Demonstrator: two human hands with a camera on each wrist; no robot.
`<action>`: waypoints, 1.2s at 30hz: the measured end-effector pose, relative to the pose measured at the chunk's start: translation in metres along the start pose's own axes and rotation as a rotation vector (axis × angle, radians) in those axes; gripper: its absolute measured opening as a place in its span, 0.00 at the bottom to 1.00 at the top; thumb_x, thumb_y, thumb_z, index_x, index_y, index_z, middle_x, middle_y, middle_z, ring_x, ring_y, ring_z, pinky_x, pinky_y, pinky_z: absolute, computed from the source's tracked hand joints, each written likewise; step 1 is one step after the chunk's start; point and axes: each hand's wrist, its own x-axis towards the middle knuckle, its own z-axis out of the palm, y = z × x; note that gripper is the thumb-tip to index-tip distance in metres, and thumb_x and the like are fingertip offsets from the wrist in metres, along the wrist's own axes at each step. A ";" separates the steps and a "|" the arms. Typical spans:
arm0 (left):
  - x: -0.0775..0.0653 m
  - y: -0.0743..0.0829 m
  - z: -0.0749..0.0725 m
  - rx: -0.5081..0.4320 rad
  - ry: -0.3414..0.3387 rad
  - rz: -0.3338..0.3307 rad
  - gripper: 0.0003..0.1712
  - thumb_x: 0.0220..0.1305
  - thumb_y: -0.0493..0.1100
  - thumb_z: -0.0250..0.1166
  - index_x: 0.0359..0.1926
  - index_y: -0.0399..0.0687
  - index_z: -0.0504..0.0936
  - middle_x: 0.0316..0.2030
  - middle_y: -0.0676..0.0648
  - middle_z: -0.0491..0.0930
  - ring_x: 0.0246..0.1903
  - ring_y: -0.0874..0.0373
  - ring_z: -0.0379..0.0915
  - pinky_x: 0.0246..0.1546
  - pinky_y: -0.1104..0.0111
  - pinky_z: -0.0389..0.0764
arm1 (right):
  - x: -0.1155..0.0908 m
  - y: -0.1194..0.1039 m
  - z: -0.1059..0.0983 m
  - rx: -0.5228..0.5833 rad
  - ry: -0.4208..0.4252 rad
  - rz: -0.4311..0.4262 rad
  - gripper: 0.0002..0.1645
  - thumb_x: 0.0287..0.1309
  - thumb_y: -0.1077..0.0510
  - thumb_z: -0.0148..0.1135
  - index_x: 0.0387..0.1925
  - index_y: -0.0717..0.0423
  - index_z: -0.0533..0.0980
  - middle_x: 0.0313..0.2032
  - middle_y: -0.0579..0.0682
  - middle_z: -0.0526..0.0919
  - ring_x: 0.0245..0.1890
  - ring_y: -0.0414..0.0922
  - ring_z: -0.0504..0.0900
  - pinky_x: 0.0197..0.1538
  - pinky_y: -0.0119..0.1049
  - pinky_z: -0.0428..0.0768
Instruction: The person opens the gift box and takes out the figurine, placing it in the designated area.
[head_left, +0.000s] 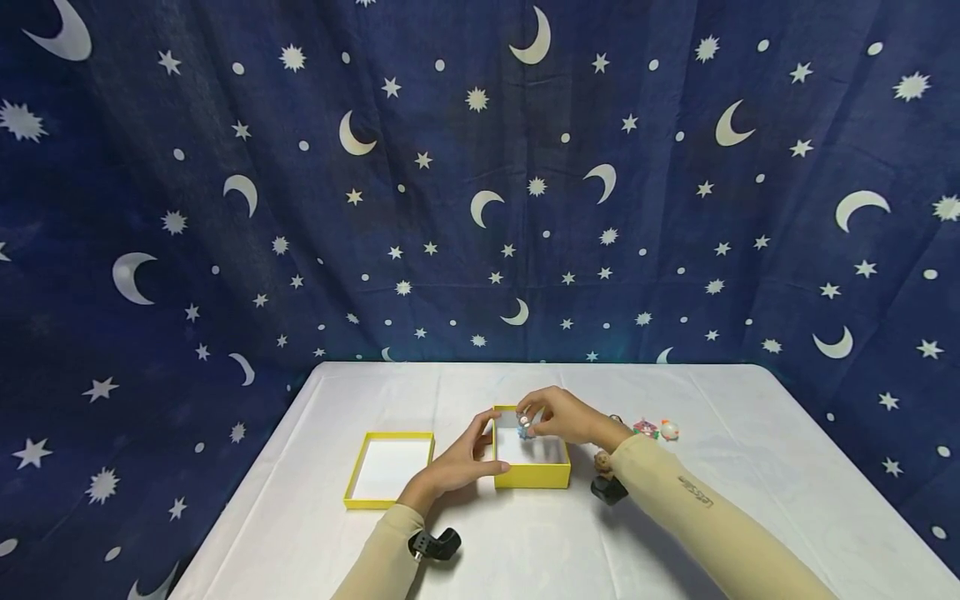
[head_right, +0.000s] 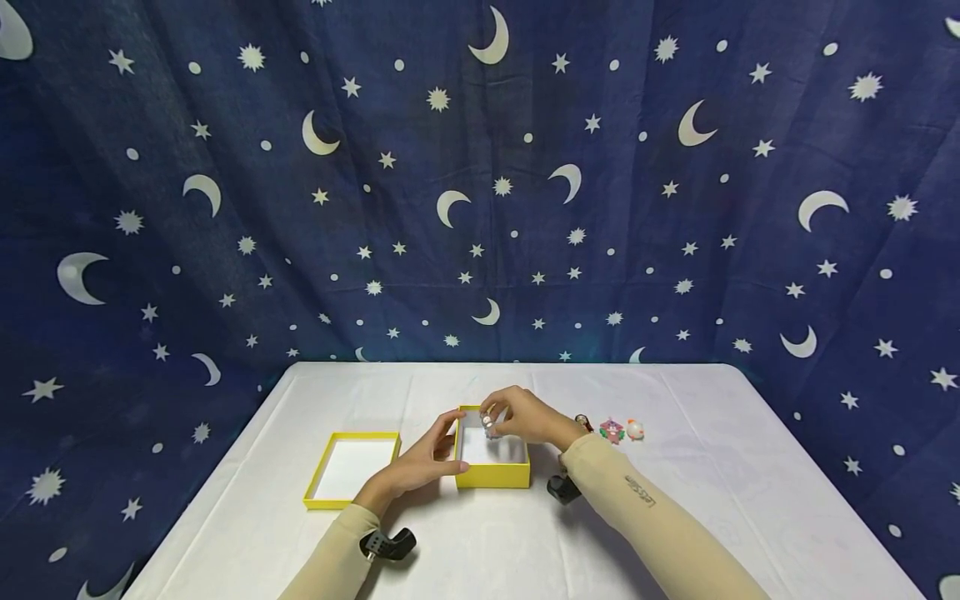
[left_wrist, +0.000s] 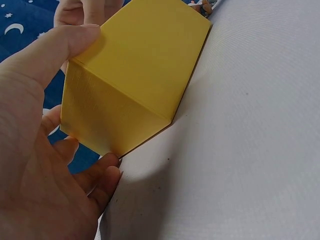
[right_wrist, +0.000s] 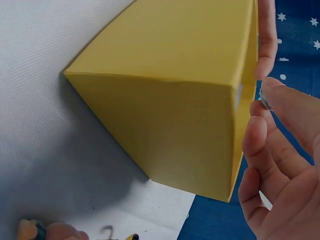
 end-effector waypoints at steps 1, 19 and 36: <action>0.000 0.000 0.000 0.000 0.000 0.001 0.50 0.63 0.47 0.70 0.78 0.58 0.51 0.81 0.39 0.41 0.76 0.38 0.55 0.77 0.48 0.59 | -0.001 0.000 -0.001 -0.001 0.009 0.006 0.21 0.60 0.64 0.69 0.56 0.61 0.80 0.46 0.52 0.88 0.44 0.47 0.85 0.50 0.44 0.85; 0.000 0.000 -0.001 -0.011 -0.009 0.001 0.50 0.63 0.46 0.70 0.78 0.55 0.50 0.81 0.38 0.40 0.75 0.39 0.57 0.76 0.47 0.59 | -0.024 0.001 -0.018 0.006 0.124 -0.034 0.20 0.60 0.62 0.70 0.54 0.58 0.81 0.44 0.51 0.88 0.38 0.41 0.83 0.45 0.38 0.82; 0.002 0.000 -0.001 0.006 0.006 -0.014 0.51 0.61 0.48 0.71 0.78 0.56 0.51 0.81 0.40 0.41 0.75 0.40 0.57 0.76 0.47 0.59 | -0.047 0.007 -0.028 0.012 0.159 -0.029 0.19 0.60 0.61 0.70 0.54 0.58 0.81 0.42 0.53 0.86 0.31 0.41 0.81 0.36 0.32 0.80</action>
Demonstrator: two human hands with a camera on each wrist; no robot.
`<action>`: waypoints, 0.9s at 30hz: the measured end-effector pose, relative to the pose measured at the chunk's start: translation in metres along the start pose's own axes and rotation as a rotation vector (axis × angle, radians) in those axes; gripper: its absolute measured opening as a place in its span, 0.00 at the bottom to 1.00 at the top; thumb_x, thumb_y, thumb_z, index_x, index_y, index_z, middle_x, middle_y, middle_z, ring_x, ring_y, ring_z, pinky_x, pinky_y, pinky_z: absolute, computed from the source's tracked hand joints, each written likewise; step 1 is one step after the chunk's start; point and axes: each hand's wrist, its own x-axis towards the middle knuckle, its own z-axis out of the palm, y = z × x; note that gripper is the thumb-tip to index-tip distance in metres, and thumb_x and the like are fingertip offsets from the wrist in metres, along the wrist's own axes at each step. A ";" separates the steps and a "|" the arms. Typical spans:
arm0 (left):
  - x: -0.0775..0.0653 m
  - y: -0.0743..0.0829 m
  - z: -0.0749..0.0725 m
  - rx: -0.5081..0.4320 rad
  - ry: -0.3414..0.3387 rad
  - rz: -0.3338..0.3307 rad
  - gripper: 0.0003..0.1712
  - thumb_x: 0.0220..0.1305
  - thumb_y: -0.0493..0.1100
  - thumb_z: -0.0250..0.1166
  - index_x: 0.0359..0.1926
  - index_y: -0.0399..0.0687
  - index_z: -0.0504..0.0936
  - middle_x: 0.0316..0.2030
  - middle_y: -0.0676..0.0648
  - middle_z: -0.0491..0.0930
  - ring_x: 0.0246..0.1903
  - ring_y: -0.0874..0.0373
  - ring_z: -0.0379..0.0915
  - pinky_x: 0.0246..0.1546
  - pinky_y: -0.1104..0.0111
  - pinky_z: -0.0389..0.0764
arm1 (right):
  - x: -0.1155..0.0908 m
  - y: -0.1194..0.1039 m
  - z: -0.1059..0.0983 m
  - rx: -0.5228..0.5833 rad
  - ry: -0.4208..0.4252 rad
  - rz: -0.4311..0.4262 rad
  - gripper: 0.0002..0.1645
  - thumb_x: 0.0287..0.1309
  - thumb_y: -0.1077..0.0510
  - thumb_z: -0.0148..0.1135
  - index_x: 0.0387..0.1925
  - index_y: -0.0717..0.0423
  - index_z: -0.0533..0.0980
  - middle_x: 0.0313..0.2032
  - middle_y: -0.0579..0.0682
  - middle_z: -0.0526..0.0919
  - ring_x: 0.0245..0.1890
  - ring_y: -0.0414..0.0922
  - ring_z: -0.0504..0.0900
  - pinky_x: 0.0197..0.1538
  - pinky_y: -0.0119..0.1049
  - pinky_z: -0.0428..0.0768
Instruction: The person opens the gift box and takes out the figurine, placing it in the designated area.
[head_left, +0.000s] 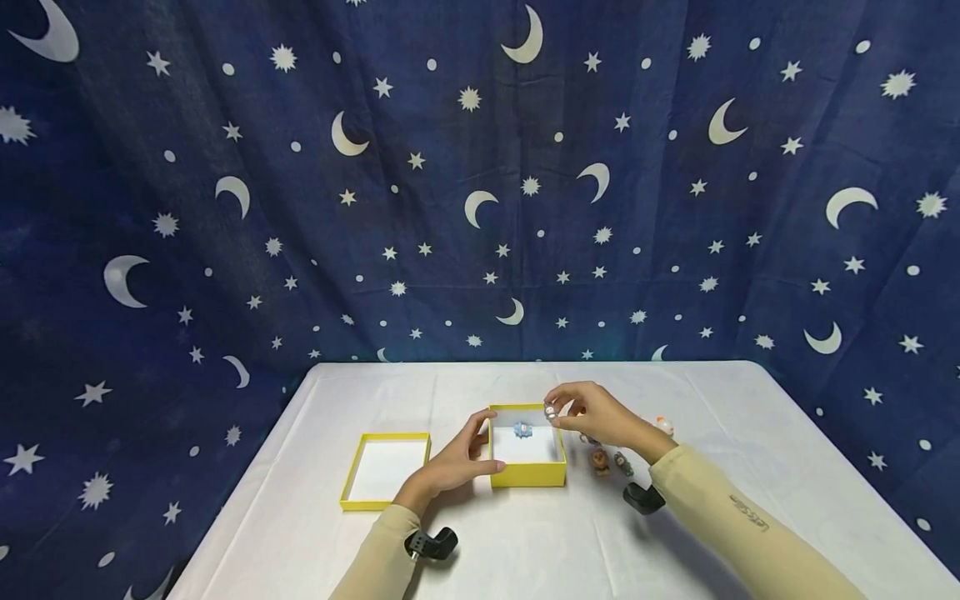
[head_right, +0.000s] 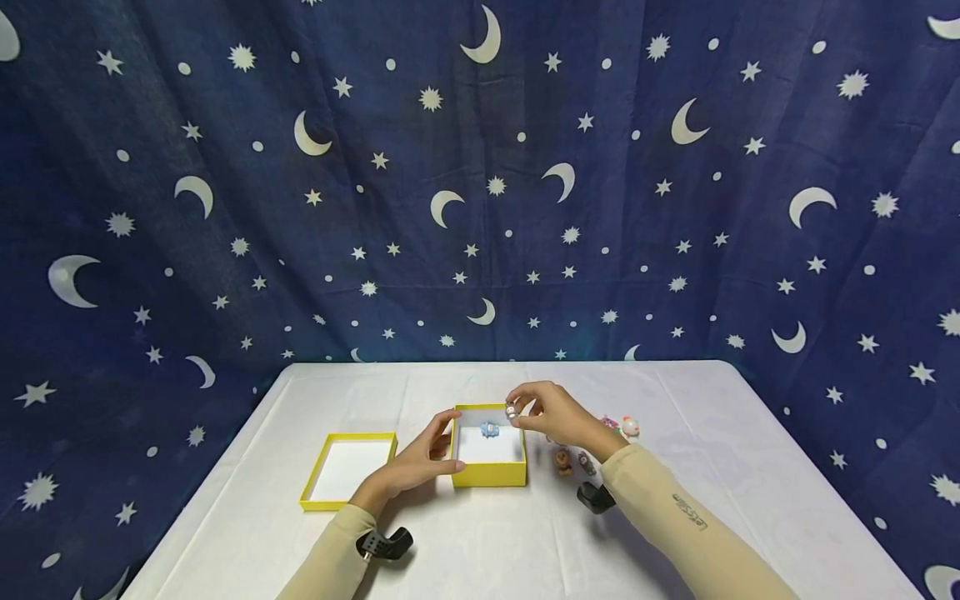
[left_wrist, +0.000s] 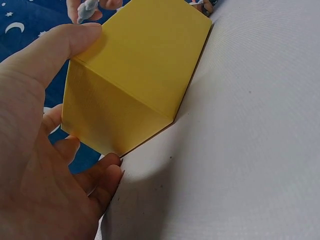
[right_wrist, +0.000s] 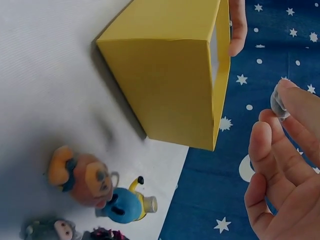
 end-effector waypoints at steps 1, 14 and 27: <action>0.000 0.000 0.000 0.002 0.001 0.002 0.51 0.61 0.48 0.71 0.78 0.55 0.51 0.81 0.39 0.41 0.75 0.39 0.57 0.76 0.47 0.59 | -0.001 0.001 -0.001 -0.003 0.004 -0.004 0.19 0.60 0.61 0.70 0.53 0.59 0.81 0.41 0.53 0.86 0.31 0.41 0.81 0.36 0.32 0.80; -0.002 0.001 0.000 0.006 -0.001 0.026 0.51 0.61 0.47 0.71 0.78 0.54 0.51 0.81 0.38 0.40 0.75 0.38 0.56 0.76 0.47 0.60 | -0.024 0.011 -0.003 -0.034 0.019 0.038 0.21 0.61 0.57 0.70 0.54 0.59 0.81 0.41 0.49 0.87 0.33 0.39 0.80 0.36 0.32 0.79; -0.001 0.000 0.000 0.018 0.002 0.010 0.50 0.61 0.48 0.71 0.77 0.56 0.52 0.81 0.37 0.41 0.75 0.38 0.57 0.75 0.46 0.61 | -0.050 0.027 -0.003 -0.031 0.040 0.009 0.21 0.62 0.54 0.70 0.54 0.58 0.80 0.41 0.50 0.86 0.32 0.33 0.80 0.35 0.31 0.80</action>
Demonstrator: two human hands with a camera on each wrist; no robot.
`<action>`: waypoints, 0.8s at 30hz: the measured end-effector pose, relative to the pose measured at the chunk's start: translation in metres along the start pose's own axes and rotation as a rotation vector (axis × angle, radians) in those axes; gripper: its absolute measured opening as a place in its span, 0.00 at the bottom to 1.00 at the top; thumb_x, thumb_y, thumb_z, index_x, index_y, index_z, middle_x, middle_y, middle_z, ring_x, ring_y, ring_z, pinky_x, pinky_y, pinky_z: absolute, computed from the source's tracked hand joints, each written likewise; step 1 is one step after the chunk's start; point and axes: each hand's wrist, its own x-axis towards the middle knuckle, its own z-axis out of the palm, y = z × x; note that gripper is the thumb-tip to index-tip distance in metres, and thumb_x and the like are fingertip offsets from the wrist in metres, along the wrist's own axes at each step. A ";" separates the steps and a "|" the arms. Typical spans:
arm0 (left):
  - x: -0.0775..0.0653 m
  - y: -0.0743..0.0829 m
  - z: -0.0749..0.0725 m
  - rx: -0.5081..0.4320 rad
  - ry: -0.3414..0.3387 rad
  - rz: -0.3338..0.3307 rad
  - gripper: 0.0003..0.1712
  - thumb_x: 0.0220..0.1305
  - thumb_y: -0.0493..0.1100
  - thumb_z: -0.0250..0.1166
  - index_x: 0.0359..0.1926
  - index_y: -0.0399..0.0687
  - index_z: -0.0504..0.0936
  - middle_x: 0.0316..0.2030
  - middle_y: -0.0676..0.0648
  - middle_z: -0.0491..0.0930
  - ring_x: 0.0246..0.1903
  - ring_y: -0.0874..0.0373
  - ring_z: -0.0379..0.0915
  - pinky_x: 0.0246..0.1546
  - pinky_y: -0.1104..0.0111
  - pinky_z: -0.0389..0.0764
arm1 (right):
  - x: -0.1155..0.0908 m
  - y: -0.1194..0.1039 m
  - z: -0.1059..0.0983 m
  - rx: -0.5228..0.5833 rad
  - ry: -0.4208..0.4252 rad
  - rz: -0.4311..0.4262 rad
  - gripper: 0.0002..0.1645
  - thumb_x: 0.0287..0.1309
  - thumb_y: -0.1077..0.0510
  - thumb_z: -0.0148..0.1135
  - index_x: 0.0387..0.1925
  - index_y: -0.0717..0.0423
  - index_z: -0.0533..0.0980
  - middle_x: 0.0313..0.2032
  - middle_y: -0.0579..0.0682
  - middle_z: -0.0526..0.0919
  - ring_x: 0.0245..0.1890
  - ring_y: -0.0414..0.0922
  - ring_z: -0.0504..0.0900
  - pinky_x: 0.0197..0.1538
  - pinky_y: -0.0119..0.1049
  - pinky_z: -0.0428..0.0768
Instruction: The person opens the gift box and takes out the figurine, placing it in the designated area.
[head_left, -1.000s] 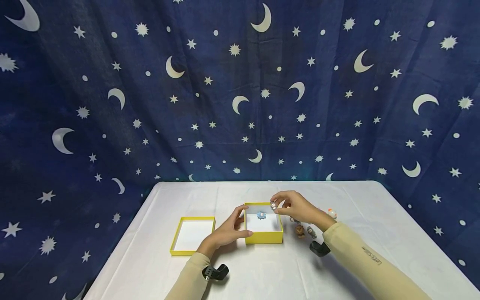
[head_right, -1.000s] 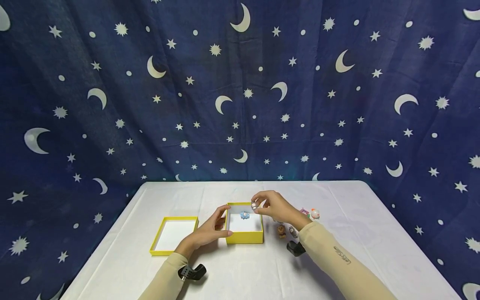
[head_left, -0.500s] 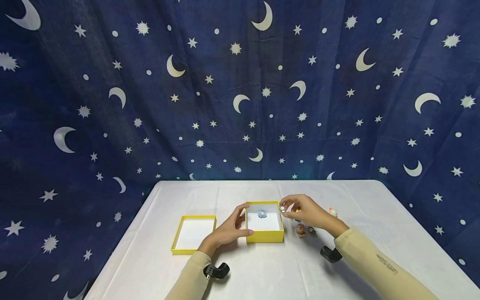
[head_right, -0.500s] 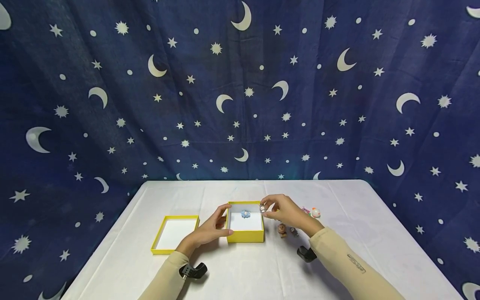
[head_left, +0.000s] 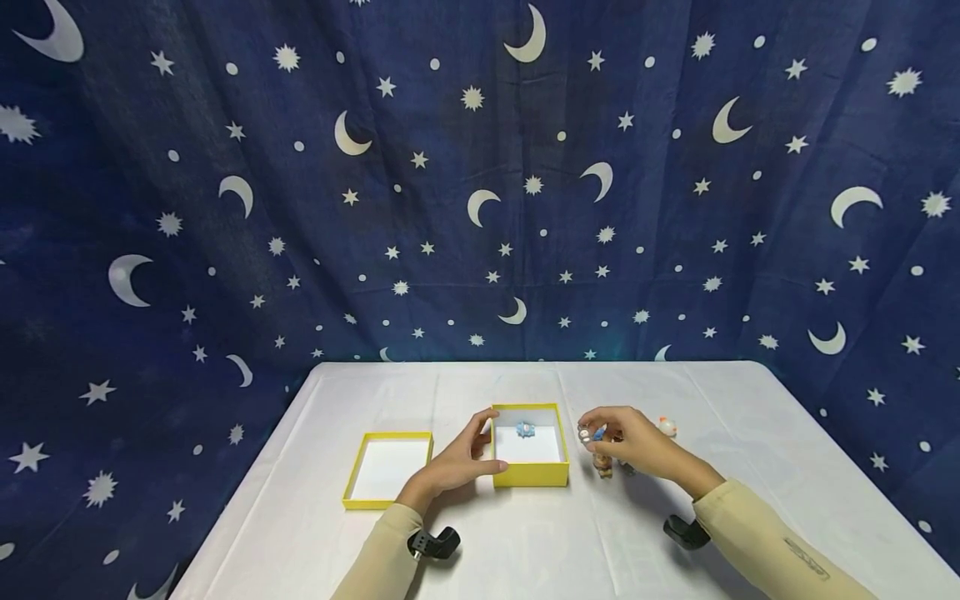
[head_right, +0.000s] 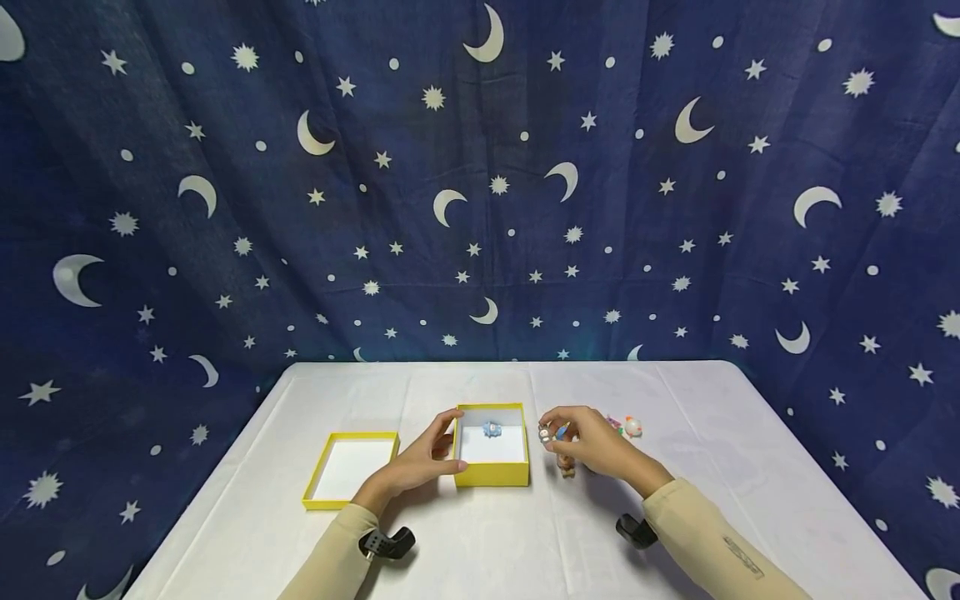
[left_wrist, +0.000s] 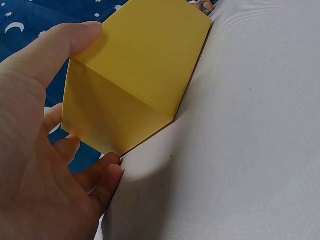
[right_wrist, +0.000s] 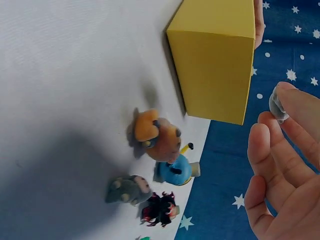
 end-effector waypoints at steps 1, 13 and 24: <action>0.000 0.000 0.000 0.003 0.001 -0.002 0.50 0.61 0.48 0.71 0.77 0.57 0.52 0.81 0.37 0.41 0.75 0.39 0.58 0.75 0.46 0.62 | -0.001 0.001 0.000 0.000 0.001 0.004 0.21 0.62 0.54 0.70 0.54 0.58 0.80 0.42 0.50 0.87 0.33 0.33 0.81 0.36 0.31 0.80; -0.001 0.000 0.000 0.005 0.006 0.001 0.50 0.61 0.49 0.72 0.77 0.60 0.53 0.81 0.38 0.43 0.75 0.40 0.58 0.75 0.48 0.63 | -0.022 0.013 0.003 0.027 0.079 -0.006 0.22 0.60 0.57 0.71 0.54 0.62 0.80 0.45 0.55 0.87 0.32 0.31 0.77 0.36 0.29 0.78; -0.001 -0.001 0.000 0.020 0.005 -0.002 0.50 0.61 0.49 0.72 0.77 0.57 0.52 0.81 0.38 0.43 0.75 0.39 0.58 0.75 0.48 0.62 | -0.039 0.027 -0.003 0.015 0.170 -0.051 0.22 0.61 0.64 0.68 0.55 0.68 0.79 0.46 0.61 0.87 0.33 0.29 0.80 0.39 0.32 0.79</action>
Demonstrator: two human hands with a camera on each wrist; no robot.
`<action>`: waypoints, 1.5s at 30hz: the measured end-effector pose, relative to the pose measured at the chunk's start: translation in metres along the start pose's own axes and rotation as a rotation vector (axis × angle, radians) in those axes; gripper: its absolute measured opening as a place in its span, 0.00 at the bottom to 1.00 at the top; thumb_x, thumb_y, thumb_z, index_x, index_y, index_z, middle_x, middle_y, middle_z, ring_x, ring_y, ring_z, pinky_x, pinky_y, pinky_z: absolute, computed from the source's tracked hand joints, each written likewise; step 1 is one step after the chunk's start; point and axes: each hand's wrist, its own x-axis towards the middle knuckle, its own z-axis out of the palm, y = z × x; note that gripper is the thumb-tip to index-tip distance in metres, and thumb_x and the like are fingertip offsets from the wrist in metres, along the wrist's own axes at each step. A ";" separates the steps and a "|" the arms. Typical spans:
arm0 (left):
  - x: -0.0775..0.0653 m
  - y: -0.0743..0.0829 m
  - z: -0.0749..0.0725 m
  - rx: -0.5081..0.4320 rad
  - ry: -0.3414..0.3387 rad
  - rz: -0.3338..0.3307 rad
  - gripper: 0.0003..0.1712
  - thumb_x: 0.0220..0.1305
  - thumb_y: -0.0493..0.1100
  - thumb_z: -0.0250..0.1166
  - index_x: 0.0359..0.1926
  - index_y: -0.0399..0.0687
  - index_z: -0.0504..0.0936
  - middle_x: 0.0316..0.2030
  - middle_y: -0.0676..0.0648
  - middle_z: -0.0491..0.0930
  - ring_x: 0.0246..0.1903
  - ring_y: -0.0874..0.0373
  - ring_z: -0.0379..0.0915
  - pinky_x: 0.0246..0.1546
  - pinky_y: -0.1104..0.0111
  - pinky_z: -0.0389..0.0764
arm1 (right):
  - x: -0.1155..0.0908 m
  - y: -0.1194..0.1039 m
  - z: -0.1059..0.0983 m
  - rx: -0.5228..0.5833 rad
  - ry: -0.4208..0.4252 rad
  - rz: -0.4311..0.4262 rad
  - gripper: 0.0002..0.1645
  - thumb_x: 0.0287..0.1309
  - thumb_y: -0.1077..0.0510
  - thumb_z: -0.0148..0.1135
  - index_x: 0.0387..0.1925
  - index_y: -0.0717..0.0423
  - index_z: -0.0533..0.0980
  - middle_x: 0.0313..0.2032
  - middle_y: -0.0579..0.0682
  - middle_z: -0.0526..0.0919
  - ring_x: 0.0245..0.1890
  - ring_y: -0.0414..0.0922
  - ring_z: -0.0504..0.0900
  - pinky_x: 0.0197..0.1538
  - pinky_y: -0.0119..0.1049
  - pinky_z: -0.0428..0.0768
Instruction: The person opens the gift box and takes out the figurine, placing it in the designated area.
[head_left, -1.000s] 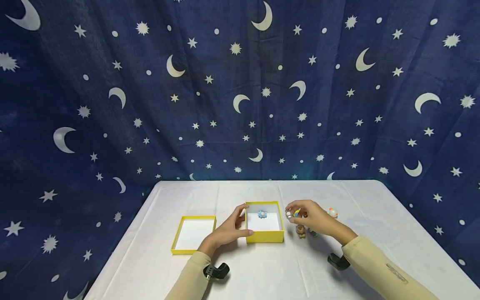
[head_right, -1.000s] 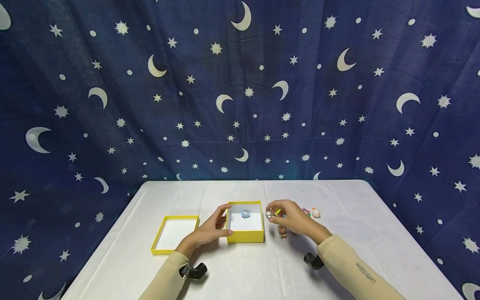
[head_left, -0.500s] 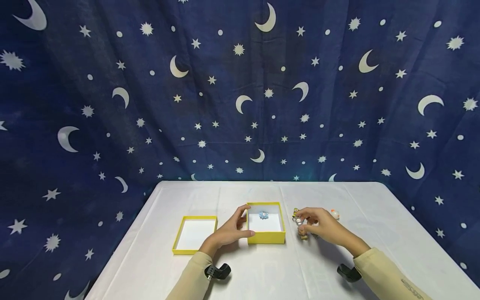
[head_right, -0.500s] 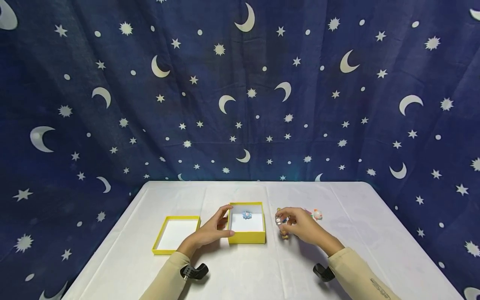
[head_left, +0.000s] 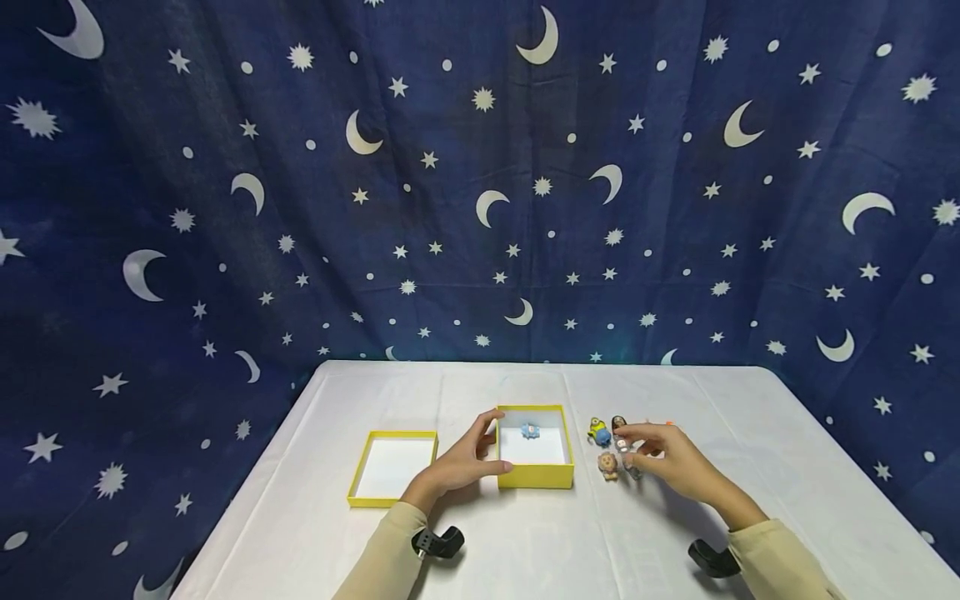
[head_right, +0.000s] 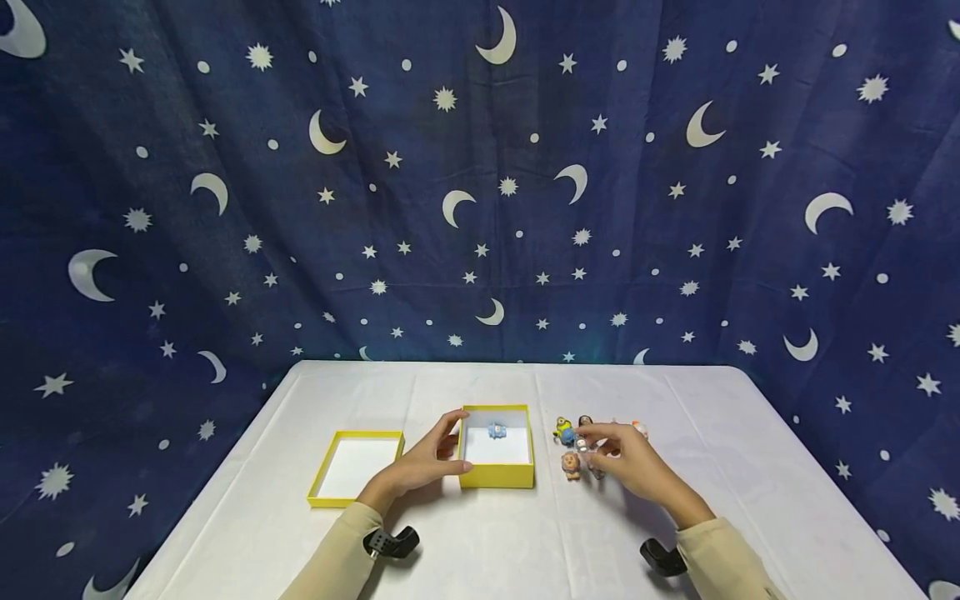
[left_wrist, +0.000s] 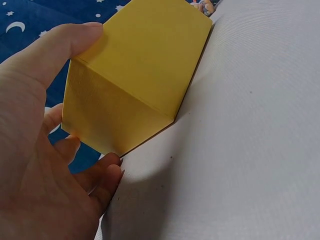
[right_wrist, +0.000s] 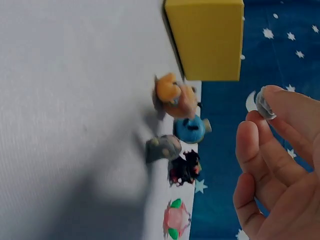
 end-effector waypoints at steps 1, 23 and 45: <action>0.000 0.000 0.000 0.004 0.001 0.005 0.50 0.61 0.49 0.72 0.77 0.56 0.52 0.81 0.37 0.43 0.75 0.38 0.58 0.75 0.47 0.63 | -0.001 0.001 -0.001 -0.002 0.009 -0.008 0.22 0.61 0.64 0.68 0.55 0.69 0.79 0.47 0.62 0.87 0.33 0.29 0.80 0.39 0.31 0.79; 0.000 -0.001 0.001 -0.030 0.003 -0.010 0.50 0.60 0.48 0.73 0.76 0.62 0.54 0.81 0.42 0.45 0.75 0.42 0.59 0.76 0.49 0.62 | -0.019 0.033 -0.020 0.061 0.070 -0.071 0.21 0.60 0.70 0.65 0.55 0.72 0.77 0.51 0.22 0.80 0.38 0.30 0.83 0.36 0.29 0.82; -0.001 0.002 0.001 -0.017 0.013 -0.012 0.50 0.60 0.48 0.72 0.77 0.57 0.54 0.81 0.44 0.45 0.75 0.42 0.59 0.75 0.49 0.63 | -0.024 0.050 -0.020 0.024 -0.073 0.101 0.21 0.59 0.68 0.67 0.53 0.74 0.76 0.44 0.66 0.85 0.39 0.25 0.79 0.38 0.29 0.82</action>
